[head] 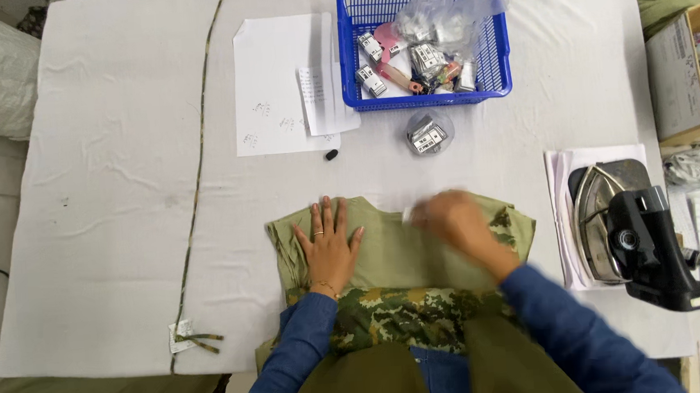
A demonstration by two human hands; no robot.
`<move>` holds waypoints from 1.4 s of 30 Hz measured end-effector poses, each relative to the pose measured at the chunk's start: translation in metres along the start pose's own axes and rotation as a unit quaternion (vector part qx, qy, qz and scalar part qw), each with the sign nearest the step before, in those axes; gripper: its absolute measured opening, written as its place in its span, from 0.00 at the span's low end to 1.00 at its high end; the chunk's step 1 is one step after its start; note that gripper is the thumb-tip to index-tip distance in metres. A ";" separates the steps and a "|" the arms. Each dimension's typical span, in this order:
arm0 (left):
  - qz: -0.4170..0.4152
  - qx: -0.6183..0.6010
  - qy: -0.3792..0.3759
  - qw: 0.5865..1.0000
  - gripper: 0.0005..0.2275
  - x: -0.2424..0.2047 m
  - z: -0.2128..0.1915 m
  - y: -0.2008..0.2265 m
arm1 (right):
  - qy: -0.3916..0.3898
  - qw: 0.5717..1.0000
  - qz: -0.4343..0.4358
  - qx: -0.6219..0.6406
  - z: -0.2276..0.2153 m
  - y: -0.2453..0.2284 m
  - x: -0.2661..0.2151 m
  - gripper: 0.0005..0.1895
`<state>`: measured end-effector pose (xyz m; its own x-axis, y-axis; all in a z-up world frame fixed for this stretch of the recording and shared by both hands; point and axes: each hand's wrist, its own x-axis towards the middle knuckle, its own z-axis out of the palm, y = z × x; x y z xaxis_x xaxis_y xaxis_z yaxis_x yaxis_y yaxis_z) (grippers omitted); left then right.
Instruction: The person irons a camouflage-patterned shirt laid out on a white table. They repeatedly place a small white label on the shirt's upper back and press it with a steam iron. The person adjusts the shirt's position and smooths the fabric between each ironing pass.
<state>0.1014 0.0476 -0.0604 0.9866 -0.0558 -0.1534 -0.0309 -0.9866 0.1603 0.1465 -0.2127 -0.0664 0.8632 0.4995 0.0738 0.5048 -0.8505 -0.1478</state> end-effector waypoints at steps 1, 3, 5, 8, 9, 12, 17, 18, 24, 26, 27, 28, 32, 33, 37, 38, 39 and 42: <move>0.003 0.002 -0.001 1.000 0.29 -0.004 0.000 0.005 | 0.000 1.000 0.004 0.001 0.002 -0.018 -0.014 0.07; -0.022 -0.044 -0.027 0.998 0.31 -0.011 0.001 0.016 | 0.008 0.995 0.017 0.096 0.005 -0.051 -0.041 0.15; -0.018 -0.075 -0.050 0.996 0.34 -0.018 -0.004 0.026 | 0.022 0.989 0.102 0.101 0.011 -0.053 -0.055 0.15; -0.023 -0.120 -0.091 0.988 0.39 -0.025 -0.016 0.038 | 0.018 0.960 0.249 0.124 0.012 -0.053 -0.064 0.18; -0.030 -0.134 -0.105 0.985 0.42 -0.024 -0.021 0.042 | 0.003 0.940 0.311 0.143 0.011 -0.051 -0.064 0.22; -0.038 -0.139 -0.106 0.984 0.46 -0.018 -0.024 0.046 | -0.017 0.936 0.315 0.154 0.014 -0.048 -0.055 0.24; -0.038 -0.149 -0.112 0.982 0.47 -0.015 -0.022 0.044 | -0.022 0.929 0.323 0.178 0.000 -0.051 -0.053 0.23; -0.037 -0.156 -0.116 0.980 0.47 -0.017 -0.025 0.044 | -0.022 0.927 0.324 0.186 0.000 -0.052 -0.054 0.22; -0.040 -0.165 -0.104 0.980 0.46 -0.017 -0.024 0.045 | -0.022 0.928 0.324 0.183 0.001 -0.051 -0.053 0.23; -0.048 -0.157 -0.099 0.981 0.47 -0.017 -0.028 0.049 | -0.029 0.928 0.324 0.183 -0.014 -0.056 -0.049 0.22; -0.053 -0.149 -0.094 0.983 0.48 -0.018 -0.029 0.052 | -0.035 0.927 0.325 0.182 -0.022 -0.058 -0.048 0.21; -0.055 -0.149 -0.095 0.983 0.48 -0.018 -0.031 0.053 | -0.036 0.927 0.325 0.182 -0.021 -0.057 -0.048 0.21; -0.053 -0.196 -0.063 0.977 0.44 -0.018 -0.031 0.048 | 0.024 0.948 0.284 0.144 -0.053 -0.033 -0.057 0.16; -0.055 -0.222 -0.042 0.973 0.43 -0.018 -0.031 0.044 | 0.110 0.955 0.248 0.118 -0.070 -0.022 -0.059 0.12; -0.074 -0.204 0.030 0.976 0.36 -0.015 -0.037 0.002 | 0.062 0.813 0.441 -0.375 -0.124 0.114 -0.129 0.32; -0.092 -0.223 0.066 0.968 0.34 -0.016 -0.041 -0.008 | 0.013 0.857 0.477 -0.196 -0.123 0.145 -0.149 0.31; -0.108 -0.244 0.103 0.958 0.32 -0.014 -0.044 -0.018 | -0.032 0.866 0.499 -0.012 -0.122 0.177 -0.167 0.33; -0.125 -0.283 0.150 0.939 0.29 -0.017 -0.053 -0.050 | -0.047 0.858 0.504 0.090 -0.122 0.189 -0.169 0.31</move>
<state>0.0942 0.1062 -0.0144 0.9549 0.2967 0.0134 0.2141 -0.7189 0.6613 0.0973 -0.4775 0.0135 0.8517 -0.4554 -0.2593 -0.5136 -0.8236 -0.2404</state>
